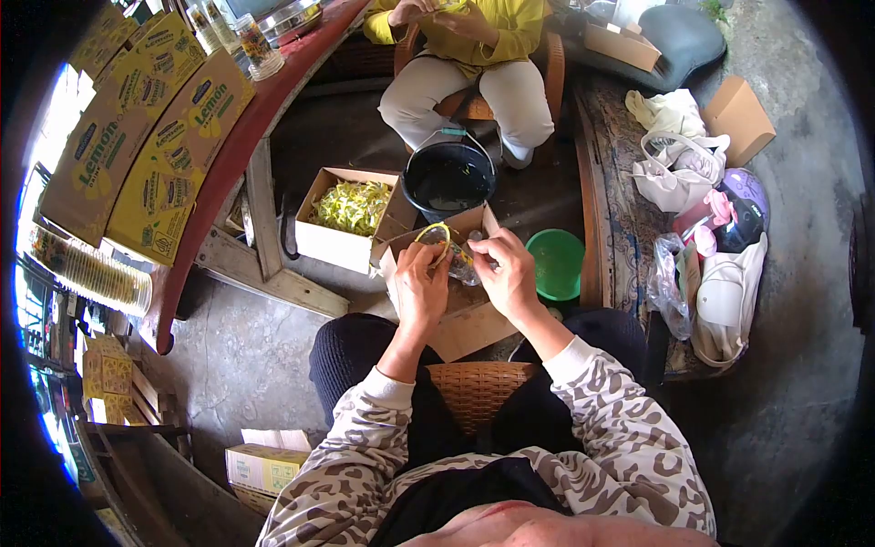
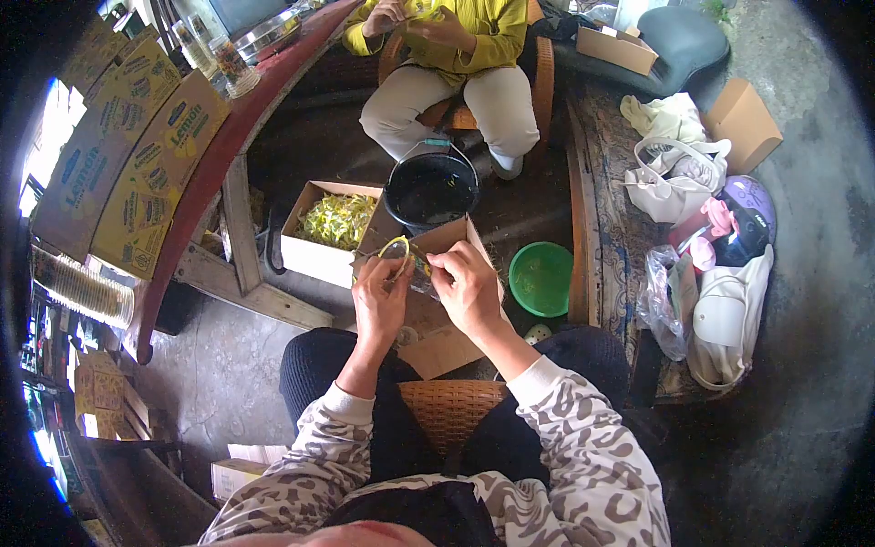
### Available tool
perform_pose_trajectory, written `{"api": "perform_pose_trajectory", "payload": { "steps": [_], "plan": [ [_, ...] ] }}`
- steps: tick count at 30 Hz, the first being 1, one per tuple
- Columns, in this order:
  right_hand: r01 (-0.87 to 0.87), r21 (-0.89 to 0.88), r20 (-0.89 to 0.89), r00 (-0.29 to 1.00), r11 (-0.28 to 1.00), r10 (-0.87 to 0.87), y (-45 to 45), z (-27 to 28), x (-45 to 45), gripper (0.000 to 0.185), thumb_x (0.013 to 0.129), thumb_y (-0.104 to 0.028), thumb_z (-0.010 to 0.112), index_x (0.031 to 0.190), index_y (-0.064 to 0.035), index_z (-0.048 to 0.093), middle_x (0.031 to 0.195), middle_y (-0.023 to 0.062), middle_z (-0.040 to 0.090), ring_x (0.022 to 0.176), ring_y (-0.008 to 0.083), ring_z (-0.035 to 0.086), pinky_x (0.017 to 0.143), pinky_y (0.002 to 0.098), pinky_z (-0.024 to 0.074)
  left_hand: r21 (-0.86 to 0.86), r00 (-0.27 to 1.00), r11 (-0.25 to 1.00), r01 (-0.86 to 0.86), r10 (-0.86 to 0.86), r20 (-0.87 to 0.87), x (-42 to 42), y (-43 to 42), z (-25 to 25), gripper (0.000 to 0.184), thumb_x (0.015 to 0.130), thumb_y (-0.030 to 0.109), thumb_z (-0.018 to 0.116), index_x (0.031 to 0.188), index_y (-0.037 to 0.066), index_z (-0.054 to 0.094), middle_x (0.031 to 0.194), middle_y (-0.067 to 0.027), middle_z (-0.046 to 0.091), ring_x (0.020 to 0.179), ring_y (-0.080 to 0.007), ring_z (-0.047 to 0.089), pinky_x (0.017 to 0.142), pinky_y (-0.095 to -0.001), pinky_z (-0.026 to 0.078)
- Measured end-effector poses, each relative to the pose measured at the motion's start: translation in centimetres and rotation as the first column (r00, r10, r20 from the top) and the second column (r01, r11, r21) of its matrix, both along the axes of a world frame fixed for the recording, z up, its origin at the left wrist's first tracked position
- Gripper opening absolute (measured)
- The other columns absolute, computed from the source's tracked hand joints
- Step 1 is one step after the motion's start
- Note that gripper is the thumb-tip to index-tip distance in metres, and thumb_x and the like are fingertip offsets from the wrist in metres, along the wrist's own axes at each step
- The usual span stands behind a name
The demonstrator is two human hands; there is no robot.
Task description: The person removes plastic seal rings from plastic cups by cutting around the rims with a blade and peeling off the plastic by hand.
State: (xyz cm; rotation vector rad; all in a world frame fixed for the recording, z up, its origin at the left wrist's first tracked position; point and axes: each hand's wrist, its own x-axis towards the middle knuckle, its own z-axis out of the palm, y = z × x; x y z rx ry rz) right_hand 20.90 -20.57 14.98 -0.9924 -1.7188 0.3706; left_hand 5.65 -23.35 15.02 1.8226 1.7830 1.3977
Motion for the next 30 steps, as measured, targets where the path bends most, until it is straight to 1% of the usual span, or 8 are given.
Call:
{"api": "perform_pose_trajectory", "payload": {
  "steps": [5, 12, 15, 17, 21, 23, 25, 30],
  "plan": [
    [0.005, 0.008, 0.058, 0.998, 1.0, -0.005, -0.1, -0.4, -0.1, 0.02, 0.074, 0.006, 0.072, 0.091, -0.0039, 0.067, 0.08, 0.0091, 0.058, 0.071, 0.0259, 0.063, 0.061, 0.0362, 0.0507, 0.026, 0.997, 0.997, 0.072, -0.071, -0.04, 0.1, -0.1, 0.0, 0.01, 0.082, 0.003, 0.073, 0.091, 0.0, 0.069, 0.086, -0.0121, 0.064, 0.081, -0.0282, 0.061, 0.072, -0.0369, 0.048],
    [0.041, 0.013, 0.105, 0.994, 0.999, -0.042, -0.3, -0.6, -0.2, 0.019, 0.075, 0.006, 0.071, 0.091, -0.0035, 0.067, 0.082, 0.0097, 0.058, 0.073, 0.0271, 0.063, 0.063, 0.0381, 0.0507, 0.015, 0.995, 0.996, 0.09, -0.09, -0.04, 0.8, -0.6, 0.1, 0.012, 0.079, 0.0, 0.072, 0.09, 0.0, 0.068, 0.087, -0.012, 0.064, 0.083, -0.0302, 0.06, 0.074, -0.039, 0.048],
    [0.102, 0.023, 0.112, 0.988, 0.994, -0.104, 0.6, -1.2, 0.0, 0.017, 0.076, 0.006, 0.071, 0.09, -0.0026, 0.067, 0.081, 0.0108, 0.059, 0.072, 0.0282, 0.063, 0.063, 0.0385, 0.0503, 0.037, 0.982, 0.983, 0.178, -0.175, -0.076, 1.5, -1.1, -0.1, 0.015, 0.077, -0.003, 0.071, 0.091, 0.001, 0.069, 0.089, -0.0114, 0.064, 0.085, -0.0305, 0.059, 0.074, -0.0399, 0.048],
    [0.062, -0.119, -0.008, 0.998, 0.991, -0.064, 1.1, -1.7, 0.0, 0.015, 0.076, 0.005, 0.071, 0.089, -0.0015, 0.067, 0.08, 0.0118, 0.06, 0.07, 0.0283, 0.063, 0.063, 0.0376, 0.0499, 0.023, 0.986, 0.987, 0.161, -0.159, -0.058, 1.6, -0.8, -0.4, 0.017, 0.075, -0.006, 0.069, 0.091, 0.002, 0.069, 0.09, -0.0107, 0.065, 0.087, -0.0306, 0.059, 0.075, -0.0406, 0.049],
    [-0.043, -0.172, -0.127, 0.992, 0.984, 0.021, 0.9, -1.1, 0.0, 0.015, 0.076, 0.006, 0.072, 0.089, -0.0011, 0.068, 0.08, 0.0115, 0.061, 0.07, 0.026, 0.064, 0.061, 0.0344, 0.05, 0.053, 0.987, 0.985, 0.161, -0.161, -0.019, 0.9, -0.3, -0.2, 0.02, 0.078, -0.006, 0.068, 0.097, 0.0, 0.067, 0.093, -0.0125, 0.066, 0.09, -0.0307, 0.063, 0.079, -0.0392, 0.051],
    [-0.061, -0.16, -0.087, 0.995, 0.985, 0.047, 0.8, -1.2, 0.2, 0.017, 0.076, 0.006, 0.071, 0.091, -0.0019, 0.069, 0.08, 0.0113, 0.061, 0.069, 0.0255, 0.064, 0.06, 0.0336, 0.0501, 0.026, 0.988, 0.988, 0.153, -0.153, -0.004, 0.5, -0.3, -0.1, 0.021, 0.079, -0.005, 0.068, 0.1, -0.001, 0.065, 0.093, -0.0141, 0.067, 0.09, -0.0305, 0.064, 0.081, -0.0378, 0.051],
    [-0.094, -0.081, -0.014, 0.996, 0.992, 0.093, 0.5, -1.0, 0.0, 0.018, 0.076, 0.006, 0.071, 0.091, -0.0027, 0.069, 0.08, 0.0105, 0.061, 0.068, 0.0254, 0.063, 0.06, 0.0336, 0.0504, -0.019, 0.992, 0.993, 0.113, -0.112, 0.06, 0.6, -0.6, 1.0, 0.021, 0.08, -0.004, 0.068, 0.1, -0.001, 0.065, 0.091, -0.0145, 0.067, 0.089, -0.0306, 0.065, 0.08, -0.0374, 0.051],
    [-0.023, -0.072, -0.081, 0.997, 0.997, 0.017, 0.5, -0.8, -0.1, 0.018, 0.076, 0.007, 0.071, 0.09, -0.0026, 0.067, 0.078, 0.0097, 0.059, 0.067, 0.0251, 0.063, 0.06, 0.0341, 0.0507, 0.019, 0.996, 0.996, 0.09, -0.09, -0.012, 0.2, -0.2, 0.4, 0.017, 0.082, -0.001, 0.069, 0.099, -0.001, 0.066, 0.089, -0.014, 0.066, 0.085, -0.0304, 0.063, 0.078, -0.0382, 0.05]
  ]
}}
